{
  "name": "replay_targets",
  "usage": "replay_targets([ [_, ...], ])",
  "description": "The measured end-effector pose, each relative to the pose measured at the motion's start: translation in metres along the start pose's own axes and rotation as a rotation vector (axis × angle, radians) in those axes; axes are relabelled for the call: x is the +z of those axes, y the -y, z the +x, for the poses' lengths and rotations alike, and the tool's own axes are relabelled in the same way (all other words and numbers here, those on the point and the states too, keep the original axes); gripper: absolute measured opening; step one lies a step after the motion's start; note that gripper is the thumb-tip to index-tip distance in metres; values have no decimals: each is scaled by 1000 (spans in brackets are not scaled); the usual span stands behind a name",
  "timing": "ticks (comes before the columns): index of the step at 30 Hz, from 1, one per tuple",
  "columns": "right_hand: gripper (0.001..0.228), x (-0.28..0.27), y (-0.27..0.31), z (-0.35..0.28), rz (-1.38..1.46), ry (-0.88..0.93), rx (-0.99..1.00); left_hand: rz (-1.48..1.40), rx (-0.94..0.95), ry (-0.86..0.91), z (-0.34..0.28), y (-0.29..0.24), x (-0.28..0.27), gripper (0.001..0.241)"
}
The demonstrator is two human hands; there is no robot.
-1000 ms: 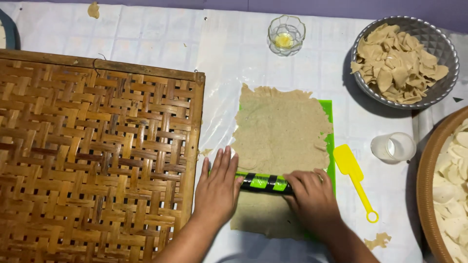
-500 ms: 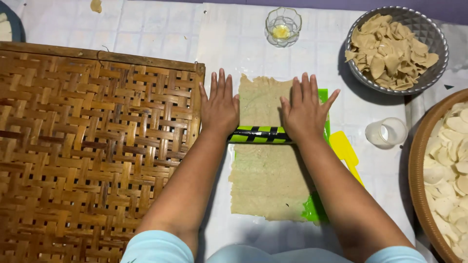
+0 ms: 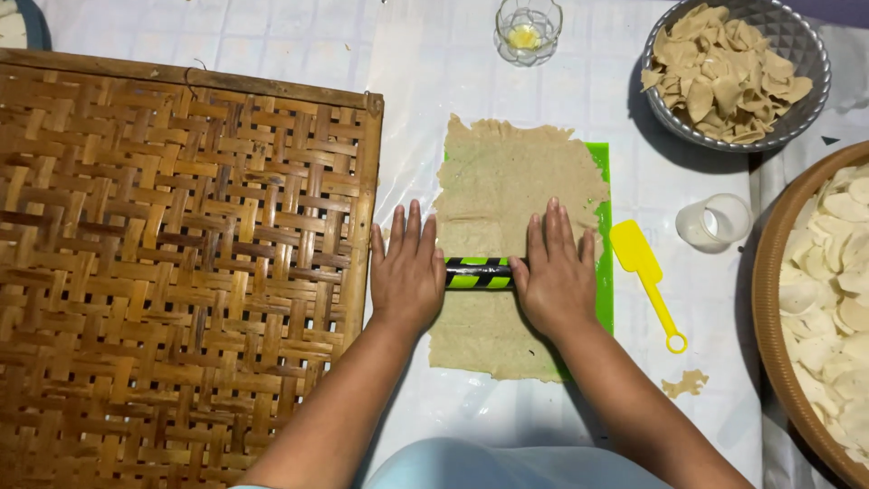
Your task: Roll out thin sheets of paste or dough on a plastic mat using a rolling pin and a scraper.
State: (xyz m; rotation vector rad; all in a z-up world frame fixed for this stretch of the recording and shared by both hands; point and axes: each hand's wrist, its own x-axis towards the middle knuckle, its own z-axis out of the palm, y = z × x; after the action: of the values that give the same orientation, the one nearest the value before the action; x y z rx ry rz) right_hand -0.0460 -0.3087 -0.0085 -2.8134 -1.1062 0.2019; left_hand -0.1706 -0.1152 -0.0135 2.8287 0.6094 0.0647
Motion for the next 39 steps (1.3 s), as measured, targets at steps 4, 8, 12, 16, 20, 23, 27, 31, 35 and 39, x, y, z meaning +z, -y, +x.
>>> replay_targets([
  [4, 73, 9, 3, -37, 2, -100, -49, -7, 37, -10, -36, -2, 3, 58],
  [8, 76, -8, -2, -28, 22, 94, 34, -9, 14, 40, -37, -1, -2, 56],
  [12, 68, -31, -11, 25, 147, -100, 144, -44, -73, -144, 14, -6, -43, 58],
  [16, 65, -21, 2, 31, 123, -80, 170, 8, -118, -90, 30, -4, -23, 61],
  [20, 66, -6, -4, 14, 75, 51, 112, 1, -108, 70, 12, -8, -13, 64],
  [23, 66, -7, 2, -2, 43, 103, 104, -4, -93, 76, -8, -5, -10, 62],
  [27, 63, -6, 10, -41, 76, 110, 107, -37, -53, 28, -44, -11, -9, 61],
  [31, 61, 8, 12, -76, 10, 43, 42, -30, -21, -41, -79, -11, 2, 61],
  [35, 64, 22, 12, -113, 43, -28, -4, -15, 2, -59, -118, -17, 6, 61],
  [39, 66, 26, 15, -150, 27, -104, -82, -36, 3, -38, -157, -19, 16, 61],
])
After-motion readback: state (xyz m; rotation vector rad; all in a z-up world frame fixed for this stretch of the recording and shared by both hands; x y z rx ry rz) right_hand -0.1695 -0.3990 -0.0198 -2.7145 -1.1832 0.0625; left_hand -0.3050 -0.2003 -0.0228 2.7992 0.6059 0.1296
